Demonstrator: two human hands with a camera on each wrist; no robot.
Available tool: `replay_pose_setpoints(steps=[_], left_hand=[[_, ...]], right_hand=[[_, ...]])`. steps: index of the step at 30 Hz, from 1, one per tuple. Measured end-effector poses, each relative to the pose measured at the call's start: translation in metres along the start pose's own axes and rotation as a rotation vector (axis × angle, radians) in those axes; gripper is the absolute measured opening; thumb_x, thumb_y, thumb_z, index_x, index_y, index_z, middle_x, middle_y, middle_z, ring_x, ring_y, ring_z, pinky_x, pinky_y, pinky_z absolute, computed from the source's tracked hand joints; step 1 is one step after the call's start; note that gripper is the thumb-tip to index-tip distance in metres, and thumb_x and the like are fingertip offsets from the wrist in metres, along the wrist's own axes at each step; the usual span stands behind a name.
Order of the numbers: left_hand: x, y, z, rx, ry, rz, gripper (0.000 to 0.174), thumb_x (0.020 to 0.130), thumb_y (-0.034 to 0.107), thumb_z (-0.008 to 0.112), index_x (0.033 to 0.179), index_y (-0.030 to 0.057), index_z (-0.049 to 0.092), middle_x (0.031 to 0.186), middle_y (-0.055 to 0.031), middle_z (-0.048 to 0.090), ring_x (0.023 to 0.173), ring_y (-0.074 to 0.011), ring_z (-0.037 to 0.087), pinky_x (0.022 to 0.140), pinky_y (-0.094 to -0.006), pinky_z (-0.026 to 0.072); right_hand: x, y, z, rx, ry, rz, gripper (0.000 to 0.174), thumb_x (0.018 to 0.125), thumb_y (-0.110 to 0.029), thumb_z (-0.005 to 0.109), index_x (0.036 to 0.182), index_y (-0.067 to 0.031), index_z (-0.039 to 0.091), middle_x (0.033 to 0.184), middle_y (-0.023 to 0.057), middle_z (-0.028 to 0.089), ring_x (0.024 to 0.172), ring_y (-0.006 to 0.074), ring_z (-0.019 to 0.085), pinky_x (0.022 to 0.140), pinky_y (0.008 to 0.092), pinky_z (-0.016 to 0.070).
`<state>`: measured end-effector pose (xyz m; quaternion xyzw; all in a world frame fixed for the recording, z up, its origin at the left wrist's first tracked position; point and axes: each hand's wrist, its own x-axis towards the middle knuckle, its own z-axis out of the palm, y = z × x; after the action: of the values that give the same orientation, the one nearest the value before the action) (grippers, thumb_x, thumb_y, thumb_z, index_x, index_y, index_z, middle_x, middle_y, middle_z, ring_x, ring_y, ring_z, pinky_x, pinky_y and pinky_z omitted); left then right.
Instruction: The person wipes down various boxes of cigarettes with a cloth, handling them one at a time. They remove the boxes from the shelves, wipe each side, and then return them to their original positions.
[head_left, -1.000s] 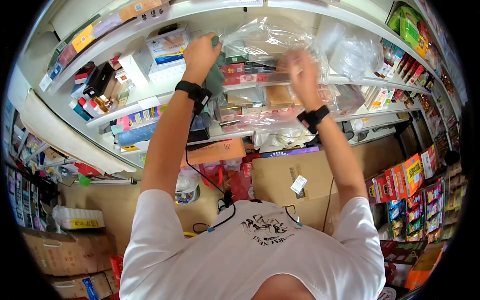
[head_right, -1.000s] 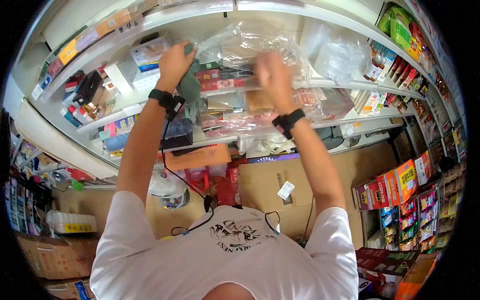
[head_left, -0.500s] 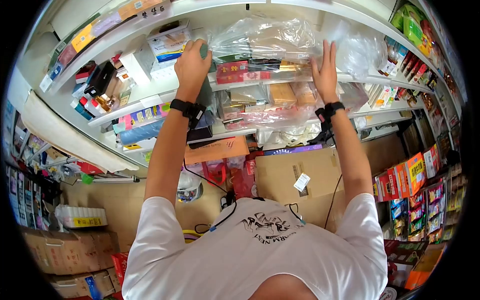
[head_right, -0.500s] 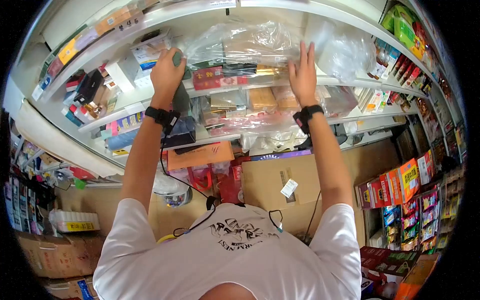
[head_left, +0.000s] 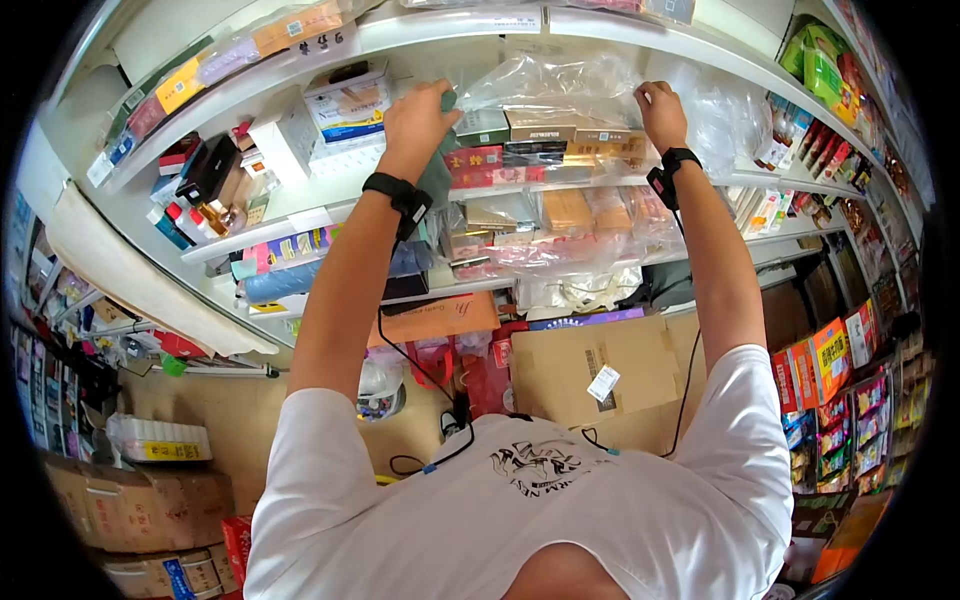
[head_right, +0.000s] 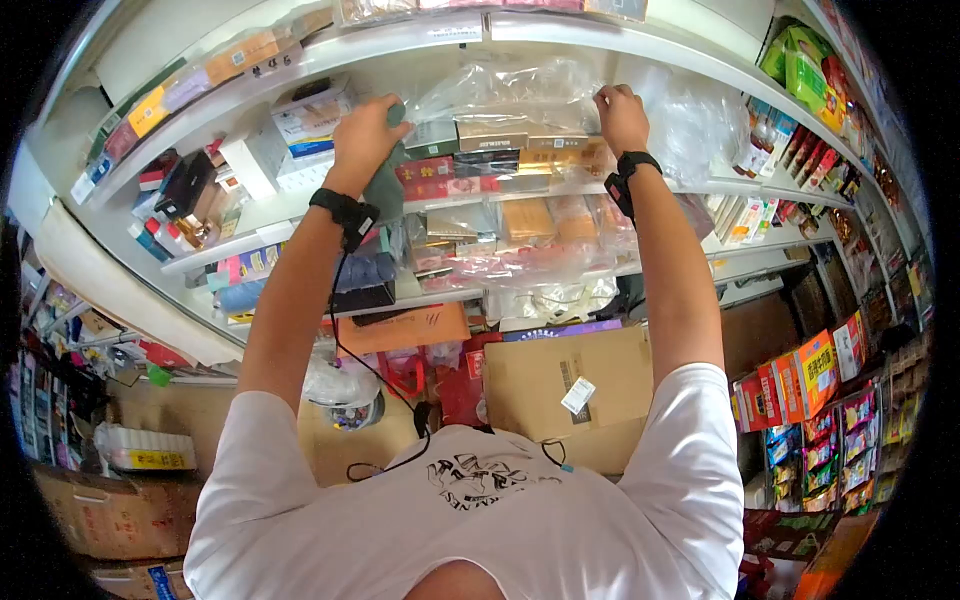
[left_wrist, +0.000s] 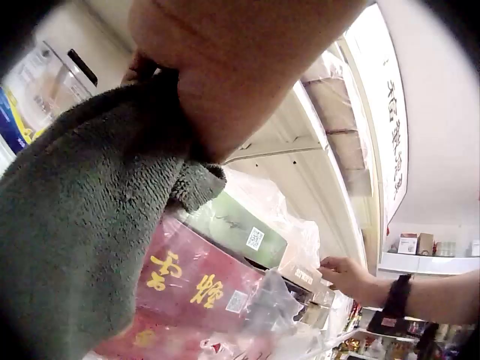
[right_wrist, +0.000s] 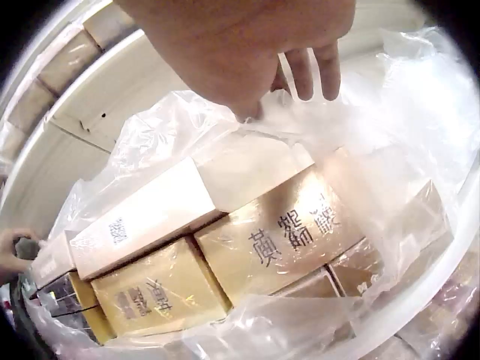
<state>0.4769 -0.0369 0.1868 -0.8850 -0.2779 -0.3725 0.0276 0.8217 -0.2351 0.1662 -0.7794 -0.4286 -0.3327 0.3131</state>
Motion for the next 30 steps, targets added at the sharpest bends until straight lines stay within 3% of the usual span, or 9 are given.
replay_pose_setpoints(steps=[5,7,11,15,17,18,22,27,30], left_hand=[[-0.012,-0.013,0.0,-0.006,-0.037,-0.021,0.032,0.08,0.031,0.071,0.107,0.0151,0.065,0.097,-0.0134,0.068,0.092,-0.0358,0.065,0.073,-0.0463,0.051],[-0.022,-0.018,-0.005,-0.096,0.006,-0.011,0.027,0.082,0.023,0.069,0.107,0.0147,0.063,0.099,-0.0117,0.067,0.091,-0.0356,0.065,0.073,-0.0457,0.0509],[-0.042,-0.012,-0.013,-0.069,0.018,-0.04,0.026,0.082,0.013,0.068,0.107,0.0145,0.061,0.101,-0.0093,0.065,0.09,-0.0346,0.064,0.073,-0.044,0.0511],[-0.059,-0.02,0.001,-0.11,0.18,0.135,0.035,0.076,0.004,0.068,0.109,0.0148,0.061,0.094,-0.0089,0.062,0.082,-0.0331,0.065,0.067,-0.0415,0.0518],[-0.048,-0.02,0.001,-0.116,0.151,0.084,0.028,0.078,0.008,0.068,0.105,0.0133,0.065,0.095,-0.0099,0.065,0.084,-0.0336,0.065,0.069,-0.0422,0.0524],[-0.043,-0.022,0.0,-0.116,0.151,0.084,0.028,0.078,0.008,0.068,0.105,0.0133,0.065,0.095,-0.0099,0.065,0.084,-0.0336,0.065,0.069,-0.0422,0.0524],[-0.006,-0.025,0.008,-0.132,0.038,-0.071,0.03,0.08,0.033,0.067,0.101,0.0115,0.069,0.095,-0.0141,0.069,0.089,-0.0371,0.064,0.075,-0.0437,0.0513],[0.017,-0.015,0.005,-0.137,-0.141,-0.25,0.042,0.08,0.046,0.066,0.102,0.0104,0.073,0.093,-0.0184,0.069,0.09,-0.0363,0.065,0.075,-0.0445,0.0519],[0.028,-0.016,0.016,-0.091,-0.052,-0.154,0.047,0.078,0.049,0.068,0.104,0.0108,0.073,0.094,-0.0183,0.07,0.09,-0.0371,0.066,0.078,-0.0449,0.0527]], right_hand=[[0.005,-0.017,0.004,-0.08,-0.116,-0.007,0.022,0.091,-0.026,0.06,0.097,-0.0095,0.072,0.099,0.0158,0.067,0.092,0.036,0.065,0.081,0.0446,0.0511],[0.003,-0.024,0.012,0.055,-0.312,0.193,0.024,0.089,-0.027,0.06,0.098,-0.0092,0.072,0.093,0.0188,0.07,0.088,0.0373,0.067,0.079,0.0448,0.0523],[-0.019,-0.045,0.004,0.153,-0.206,0.204,0.025,0.089,-0.026,0.06,0.1,-0.0072,0.072,0.091,0.0215,0.07,0.086,0.0389,0.067,0.077,0.0452,0.0527],[-0.053,-0.066,-0.006,0.266,-0.035,0.085,0.04,0.088,-0.024,0.063,0.124,-0.0069,0.056,0.107,0.0213,0.064,0.09,0.0392,0.064,0.077,0.0482,0.0505],[-0.078,-0.093,-0.006,0.187,0.105,-0.083,0.047,0.087,-0.025,0.064,0.13,-0.0091,0.05,0.119,0.0201,0.058,0.09,0.0402,0.062,0.08,0.0501,0.0488],[-0.079,-0.096,-0.011,0.254,-0.016,0.008,0.049,0.09,-0.026,0.064,0.135,-0.0128,0.048,0.131,0.0211,0.051,0.112,0.0403,0.054,0.095,0.0472,0.0429],[-0.112,-0.137,-0.006,-0.163,0.083,-0.116,0.055,0.089,-0.035,0.063,0.136,-0.0113,0.048,0.139,0.0174,0.045,0.136,0.0394,0.032,0.106,0.0586,0.0259],[-0.103,-0.199,-0.008,0.333,-0.056,-0.416,0.039,0.083,-0.018,0.066,0.119,-0.0061,0.059,0.127,0.0148,0.054,0.119,0.0358,0.049,0.1,0.047,0.0391],[-0.088,-0.214,0.002,0.426,-0.034,-0.644,0.032,0.081,-0.011,0.066,0.112,-0.0046,0.06,0.119,0.0126,0.057,0.111,0.0318,0.055,0.095,0.0406,0.0433]])
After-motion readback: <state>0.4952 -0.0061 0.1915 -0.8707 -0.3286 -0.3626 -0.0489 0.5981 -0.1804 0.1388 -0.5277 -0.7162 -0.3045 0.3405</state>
